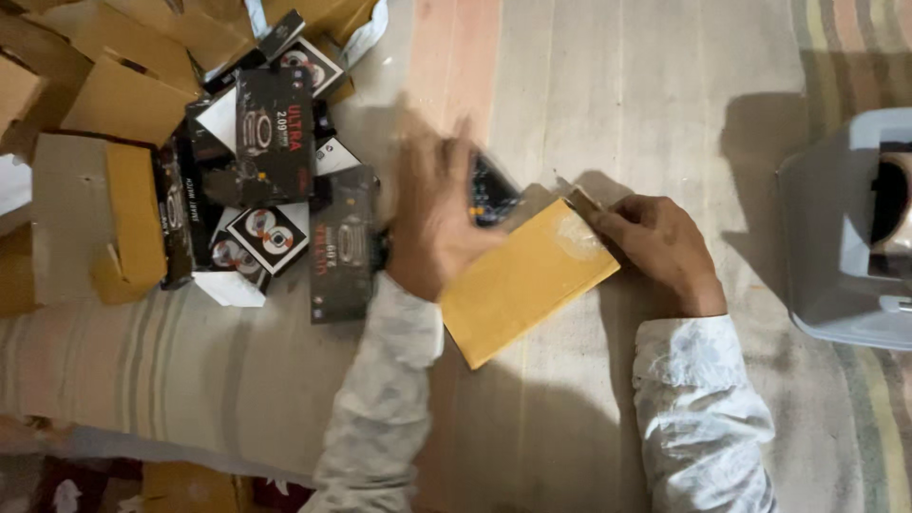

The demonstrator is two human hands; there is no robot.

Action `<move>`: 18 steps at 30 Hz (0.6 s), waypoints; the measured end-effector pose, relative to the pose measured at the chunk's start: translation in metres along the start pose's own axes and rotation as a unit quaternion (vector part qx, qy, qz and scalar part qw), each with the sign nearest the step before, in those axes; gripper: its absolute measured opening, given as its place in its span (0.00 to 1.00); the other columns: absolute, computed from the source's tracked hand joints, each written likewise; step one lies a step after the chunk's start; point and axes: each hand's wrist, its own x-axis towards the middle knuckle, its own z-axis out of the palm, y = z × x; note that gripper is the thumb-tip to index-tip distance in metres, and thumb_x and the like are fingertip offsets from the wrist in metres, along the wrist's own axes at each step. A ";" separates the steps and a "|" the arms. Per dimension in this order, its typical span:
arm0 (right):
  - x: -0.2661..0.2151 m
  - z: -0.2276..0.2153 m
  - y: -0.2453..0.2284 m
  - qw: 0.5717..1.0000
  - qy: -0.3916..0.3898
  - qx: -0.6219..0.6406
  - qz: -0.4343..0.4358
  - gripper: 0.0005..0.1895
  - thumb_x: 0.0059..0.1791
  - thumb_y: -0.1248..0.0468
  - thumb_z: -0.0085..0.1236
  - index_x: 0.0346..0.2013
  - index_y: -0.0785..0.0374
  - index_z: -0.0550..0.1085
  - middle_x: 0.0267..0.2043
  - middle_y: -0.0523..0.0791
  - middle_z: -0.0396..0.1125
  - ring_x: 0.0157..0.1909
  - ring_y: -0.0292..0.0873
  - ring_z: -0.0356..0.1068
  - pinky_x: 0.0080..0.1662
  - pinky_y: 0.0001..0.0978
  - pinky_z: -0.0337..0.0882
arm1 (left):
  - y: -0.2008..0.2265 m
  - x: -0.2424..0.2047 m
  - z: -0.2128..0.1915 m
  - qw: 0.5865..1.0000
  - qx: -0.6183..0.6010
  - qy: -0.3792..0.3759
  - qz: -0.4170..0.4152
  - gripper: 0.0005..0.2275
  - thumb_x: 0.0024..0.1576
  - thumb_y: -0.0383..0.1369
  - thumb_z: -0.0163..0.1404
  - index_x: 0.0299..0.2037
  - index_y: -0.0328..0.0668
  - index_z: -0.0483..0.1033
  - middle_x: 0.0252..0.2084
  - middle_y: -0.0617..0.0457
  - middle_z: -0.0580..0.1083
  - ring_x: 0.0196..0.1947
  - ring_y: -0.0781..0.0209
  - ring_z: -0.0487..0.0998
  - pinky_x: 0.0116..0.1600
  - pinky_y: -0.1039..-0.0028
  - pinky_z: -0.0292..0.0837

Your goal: The person places small black product boxes into larger brown cardboard shipping boxes, folds the flaps, and seals them with clear packing tape using a tape dispenser. The process is repeated for multiple units.

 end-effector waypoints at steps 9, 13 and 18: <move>-0.009 -0.011 -0.001 0.960 -0.004 0.269 -0.072 0.15 0.52 0.56 0.60 0.39 0.67 0.77 0.29 0.44 0.67 0.29 0.35 0.62 0.32 0.30 0.61 | 0.089 0.043 0.047 0.983 -0.175 -0.045 0.023 0.55 0.37 0.34 0.71 0.76 0.41 0.48 0.67 0.36 0.63 0.67 0.37 0.65 0.70 0.55 0.64; 0.000 -0.015 0.010 0.909 0.153 0.370 -0.116 0.09 0.51 0.62 0.61 0.39 0.66 0.76 0.29 0.42 0.72 0.27 0.33 0.68 0.31 0.26 0.69 | 0.054 0.036 0.042 0.962 -0.261 -0.065 -0.034 0.50 0.45 0.46 0.69 0.74 0.37 0.49 0.66 0.36 0.65 0.66 0.39 0.67 0.68 0.54 0.66; 0.010 -0.017 0.024 0.863 0.334 0.371 -0.077 0.13 0.54 0.57 0.60 0.40 0.66 0.74 0.30 0.44 0.68 0.26 0.33 0.65 0.29 0.27 0.65 | 0.032 0.032 0.062 0.938 -0.131 -0.245 -0.208 0.42 0.48 0.61 0.60 0.66 0.37 0.64 0.61 0.37 0.71 0.61 0.41 0.72 0.62 0.56 0.66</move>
